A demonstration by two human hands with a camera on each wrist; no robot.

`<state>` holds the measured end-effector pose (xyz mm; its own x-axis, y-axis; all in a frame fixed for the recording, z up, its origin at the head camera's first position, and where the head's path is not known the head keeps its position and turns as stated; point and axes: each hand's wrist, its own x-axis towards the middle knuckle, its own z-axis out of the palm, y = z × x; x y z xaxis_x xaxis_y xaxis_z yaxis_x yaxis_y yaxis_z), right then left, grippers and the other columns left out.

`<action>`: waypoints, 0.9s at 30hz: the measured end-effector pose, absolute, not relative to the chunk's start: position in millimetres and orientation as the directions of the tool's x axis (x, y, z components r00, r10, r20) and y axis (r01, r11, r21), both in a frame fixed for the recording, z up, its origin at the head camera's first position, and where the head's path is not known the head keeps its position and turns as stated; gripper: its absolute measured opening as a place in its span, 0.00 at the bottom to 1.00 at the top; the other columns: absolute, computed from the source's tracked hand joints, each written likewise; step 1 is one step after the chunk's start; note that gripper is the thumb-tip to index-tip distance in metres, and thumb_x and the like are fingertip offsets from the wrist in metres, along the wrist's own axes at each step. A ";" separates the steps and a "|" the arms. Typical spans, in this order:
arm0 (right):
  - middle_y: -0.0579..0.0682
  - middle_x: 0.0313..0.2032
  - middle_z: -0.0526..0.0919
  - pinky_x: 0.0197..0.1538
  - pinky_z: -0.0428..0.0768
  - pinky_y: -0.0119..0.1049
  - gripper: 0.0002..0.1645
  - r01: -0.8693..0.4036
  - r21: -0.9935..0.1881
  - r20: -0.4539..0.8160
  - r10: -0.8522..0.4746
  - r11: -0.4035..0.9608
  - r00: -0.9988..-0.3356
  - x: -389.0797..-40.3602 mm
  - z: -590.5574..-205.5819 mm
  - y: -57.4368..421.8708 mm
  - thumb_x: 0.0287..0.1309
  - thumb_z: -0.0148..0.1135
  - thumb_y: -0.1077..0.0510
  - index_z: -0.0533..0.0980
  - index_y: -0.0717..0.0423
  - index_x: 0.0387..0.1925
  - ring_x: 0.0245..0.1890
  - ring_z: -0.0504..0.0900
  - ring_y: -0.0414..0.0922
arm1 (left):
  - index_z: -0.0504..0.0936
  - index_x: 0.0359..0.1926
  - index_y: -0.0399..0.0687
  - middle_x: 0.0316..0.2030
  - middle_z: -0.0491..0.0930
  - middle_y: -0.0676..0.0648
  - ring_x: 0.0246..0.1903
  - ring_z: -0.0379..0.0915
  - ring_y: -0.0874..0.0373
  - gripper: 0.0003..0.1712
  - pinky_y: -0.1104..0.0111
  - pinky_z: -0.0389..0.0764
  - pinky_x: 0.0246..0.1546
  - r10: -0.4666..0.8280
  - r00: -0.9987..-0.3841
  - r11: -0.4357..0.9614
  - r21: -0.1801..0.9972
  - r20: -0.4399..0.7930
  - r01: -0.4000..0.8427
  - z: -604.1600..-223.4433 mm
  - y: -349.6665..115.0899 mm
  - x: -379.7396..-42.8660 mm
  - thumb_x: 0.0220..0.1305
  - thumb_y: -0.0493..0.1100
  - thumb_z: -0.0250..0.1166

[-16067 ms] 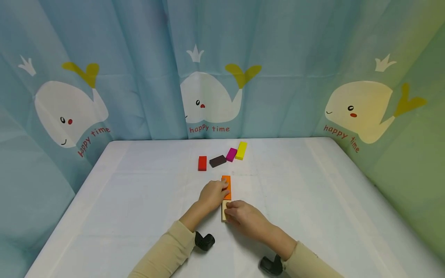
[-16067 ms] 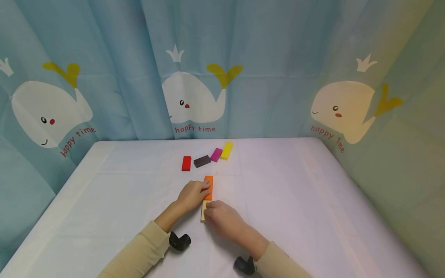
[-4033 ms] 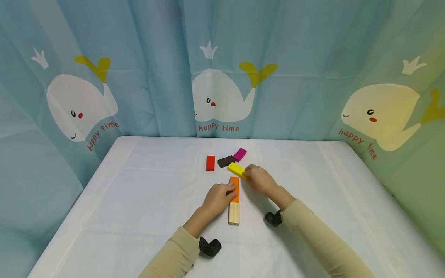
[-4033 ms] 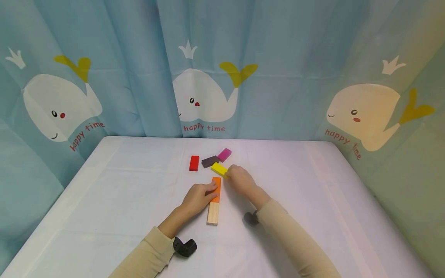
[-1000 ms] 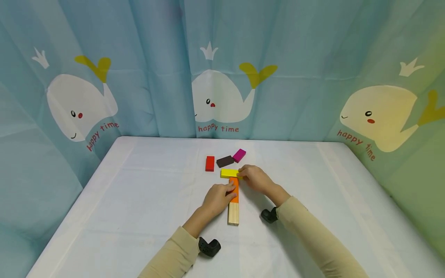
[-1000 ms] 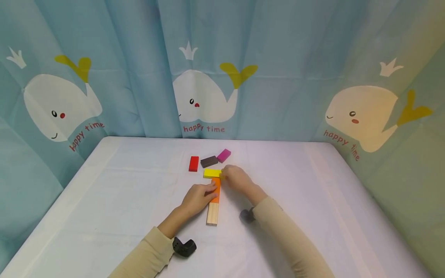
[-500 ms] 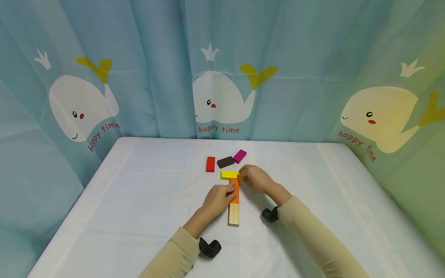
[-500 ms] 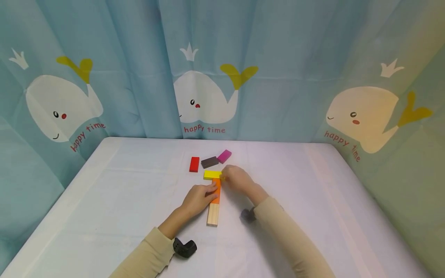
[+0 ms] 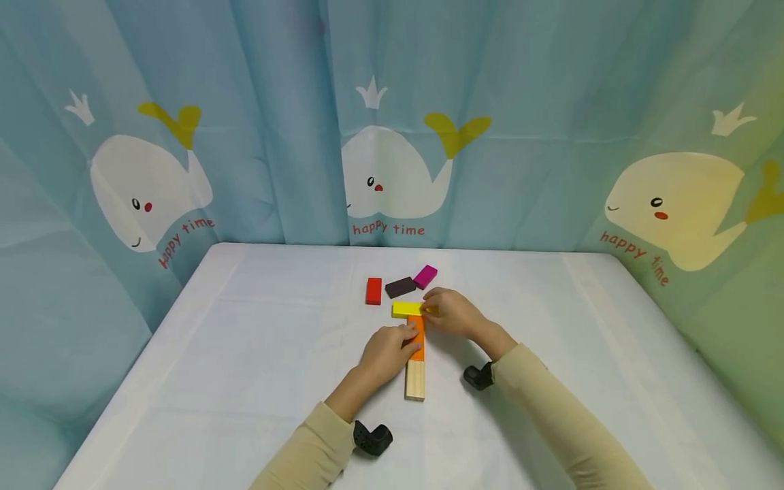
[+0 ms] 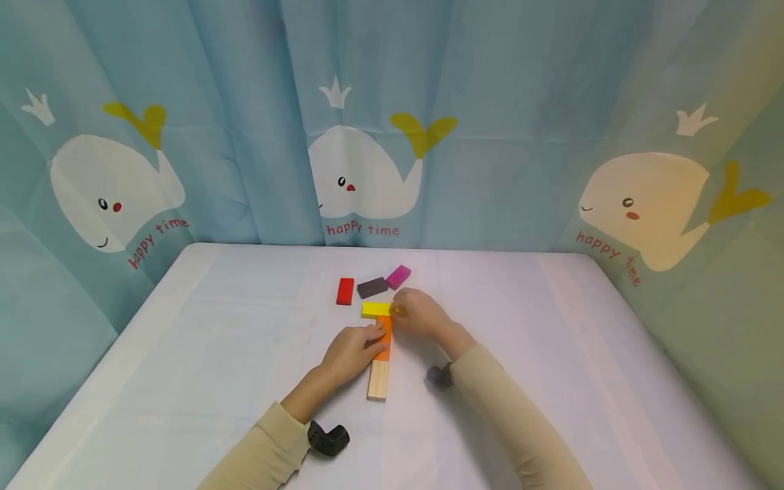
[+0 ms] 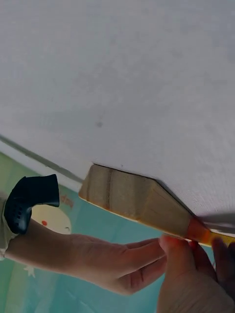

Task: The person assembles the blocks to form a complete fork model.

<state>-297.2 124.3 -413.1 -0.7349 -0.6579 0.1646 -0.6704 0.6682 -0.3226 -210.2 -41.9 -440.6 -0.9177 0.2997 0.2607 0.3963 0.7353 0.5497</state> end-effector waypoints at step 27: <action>0.60 0.41 0.80 0.52 0.73 0.48 0.12 -0.547 -0.333 0.220 -0.501 0.768 -0.837 -340.3 -416.6 125.1 0.54 0.60 0.64 0.80 0.67 0.40 0.43 0.78 0.55 | 0.59 0.67 0.39 0.67 0.54 0.44 0.67 0.43 0.51 0.32 0.62 0.47 0.65 0.477 -0.875 0.800 0.371 0.085 0.472 -444.8 -42.9 -228.9 0.71 0.54 0.45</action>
<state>-340.3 125.1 -416.6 -0.8369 -0.5011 0.2202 -0.5474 0.7677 -0.3332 -228.9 -42.9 -444.8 -0.8748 0.4771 0.0846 0.4720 0.7998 0.3707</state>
